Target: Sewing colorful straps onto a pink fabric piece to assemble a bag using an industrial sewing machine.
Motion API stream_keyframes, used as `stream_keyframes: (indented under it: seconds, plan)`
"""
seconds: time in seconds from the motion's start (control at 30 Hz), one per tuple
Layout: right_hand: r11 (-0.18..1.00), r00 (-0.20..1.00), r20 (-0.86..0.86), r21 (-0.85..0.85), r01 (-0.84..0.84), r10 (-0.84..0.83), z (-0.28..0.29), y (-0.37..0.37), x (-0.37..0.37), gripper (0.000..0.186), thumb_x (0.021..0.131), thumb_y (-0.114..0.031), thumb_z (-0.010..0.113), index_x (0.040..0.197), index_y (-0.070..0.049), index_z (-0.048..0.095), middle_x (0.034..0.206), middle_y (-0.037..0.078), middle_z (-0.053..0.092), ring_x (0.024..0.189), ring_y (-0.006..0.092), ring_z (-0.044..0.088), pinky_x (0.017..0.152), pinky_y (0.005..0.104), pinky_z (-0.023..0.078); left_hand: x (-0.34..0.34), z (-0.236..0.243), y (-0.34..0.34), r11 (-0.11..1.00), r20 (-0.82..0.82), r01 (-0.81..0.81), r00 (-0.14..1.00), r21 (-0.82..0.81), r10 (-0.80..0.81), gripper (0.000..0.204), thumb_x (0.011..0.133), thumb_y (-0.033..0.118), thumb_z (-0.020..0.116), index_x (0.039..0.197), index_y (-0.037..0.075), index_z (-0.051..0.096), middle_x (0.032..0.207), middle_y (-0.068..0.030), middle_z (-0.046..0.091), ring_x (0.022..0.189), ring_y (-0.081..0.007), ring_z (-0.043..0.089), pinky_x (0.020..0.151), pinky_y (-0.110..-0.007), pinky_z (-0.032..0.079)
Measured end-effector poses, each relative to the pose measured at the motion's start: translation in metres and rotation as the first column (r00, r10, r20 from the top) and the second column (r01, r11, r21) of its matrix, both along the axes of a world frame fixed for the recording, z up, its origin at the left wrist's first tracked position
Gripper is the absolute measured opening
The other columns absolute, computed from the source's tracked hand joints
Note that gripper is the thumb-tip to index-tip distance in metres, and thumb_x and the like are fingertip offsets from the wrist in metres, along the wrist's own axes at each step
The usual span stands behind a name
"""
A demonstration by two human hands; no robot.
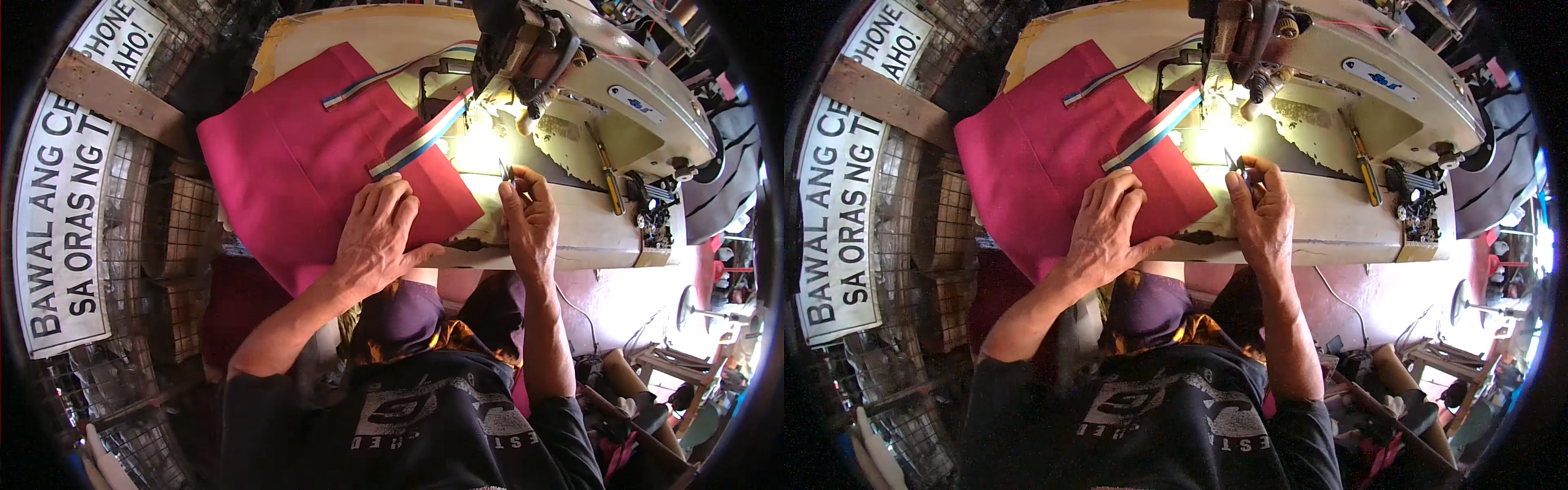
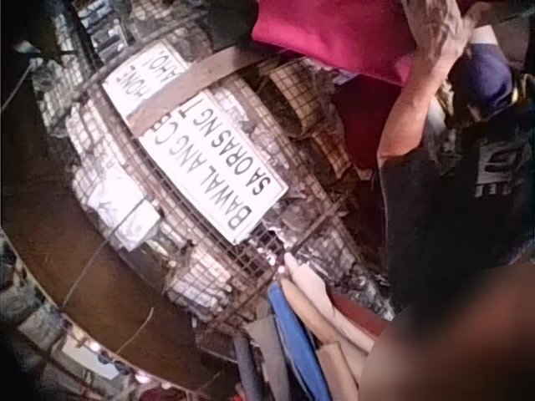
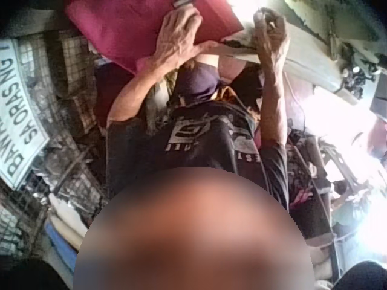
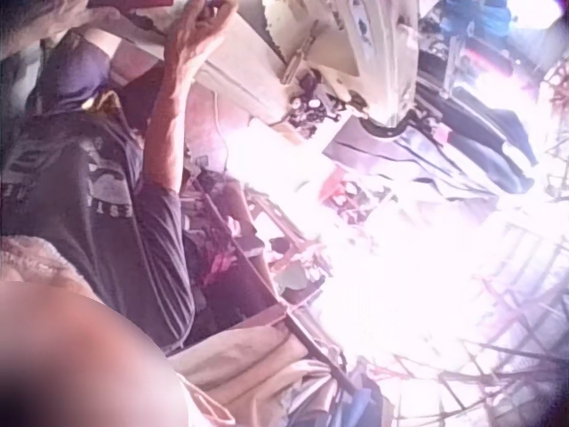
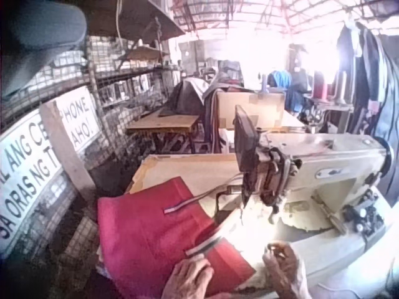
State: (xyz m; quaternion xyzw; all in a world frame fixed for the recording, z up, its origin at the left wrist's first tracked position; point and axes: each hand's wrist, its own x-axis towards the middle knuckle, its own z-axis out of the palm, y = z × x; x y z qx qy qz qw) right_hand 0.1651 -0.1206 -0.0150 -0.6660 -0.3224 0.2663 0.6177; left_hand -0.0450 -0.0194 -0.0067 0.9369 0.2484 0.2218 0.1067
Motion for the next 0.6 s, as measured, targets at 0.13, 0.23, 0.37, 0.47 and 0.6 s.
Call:
stream_keyframes:
  seconds: [0.13, 0.23, 0.37, 0.47, 0.6]
  plan:
    - [0.994, 0.994, 0.112, -0.106, 0.012, 0.000, -0.001, -0.001, 0.000, 0.030, 0.096, -0.020, 0.071, 0.117, 0.000, 0.065, 0.091, 0.004, 0.065, 0.076, 0.0107, 0.059, 0.066, 0.0281, 0.049, -0.013, -0.006, 0.008, 0.999, 0.142, -0.034, 0.989, -0.007, 0.035, 0.019, 0.090, 0.009, 0.066, 0.106, 0.002, 0.057, 0.112, -0.0129, 0.055, 0.109, -0.0310, 0.057, 0.097, -0.045, 0.044]
    - [0.993, 0.960, 0.275, -0.113, -0.017, 0.048, 0.005, 0.007, -0.009, 0.028, 0.092, -0.017, 0.071, 0.113, 0.001, 0.066, 0.093, 0.012, 0.068, 0.077, 0.0181, 0.064, 0.069, 0.0324, 0.051, -0.028, -0.006, 0.014, 0.776, 0.345, -0.120, 0.846, -0.620, 0.407, 0.013, 0.101, 0.013, 0.056, 0.106, 0.001, 0.057, 0.098, -0.0100, 0.059, 0.093, -0.0200, 0.059, 0.085, -0.034, 0.046]
    - [0.986, 0.737, 0.656, -0.093, -0.138, 0.164, 0.015, 0.027, -0.035, 0.022, 0.089, -0.014, 0.070, 0.107, -0.003, 0.064, 0.093, 0.018, 0.064, 0.078, 0.0360, 0.067, 0.067, 0.0441, 0.054, -0.041, -0.026, 0.038, 0.689, 0.593, -0.004, 0.507, -0.725, 0.626, 0.029, 0.104, 0.028, 0.058, 0.110, 0.000, 0.060, 0.098, -0.0026, 0.057, 0.094, -0.0133, 0.052, 0.085, -0.029, 0.044]
    - [0.976, 0.628, 0.748, -0.153, -0.153, 0.216, 0.022, 0.048, -0.056, 0.020, 0.090, -0.016, 0.068, 0.103, -0.004, 0.060, 0.096, 0.015, 0.061, 0.078, 0.0373, 0.066, 0.068, 0.0464, 0.054, -0.046, -0.042, 0.044, 0.855, 0.592, -0.244, 0.634, -0.459, 0.498, 0.032, 0.103, 0.026, 0.060, 0.120, 0.000, 0.061, 0.115, -0.0072, 0.059, 0.107, -0.0151, 0.053, 0.097, -0.029, 0.041]
    - [0.967, 0.525, 0.812, -0.196, -0.165, 0.254, 0.032, 0.080, -0.075, 0.014, 0.090, -0.013, 0.065, 0.096, -0.002, 0.059, 0.096, 0.016, 0.061, 0.078, 0.0374, 0.067, 0.066, 0.0472, 0.055, -0.047, -0.040, 0.038, 0.730, 0.577, -0.147, 0.519, -0.667, 0.631, 0.041, 0.102, 0.023, 0.060, 0.132, -0.004, 0.057, 0.130, -0.0102, 0.057, 0.117, -0.0165, 0.053, 0.104, -0.030, 0.040]
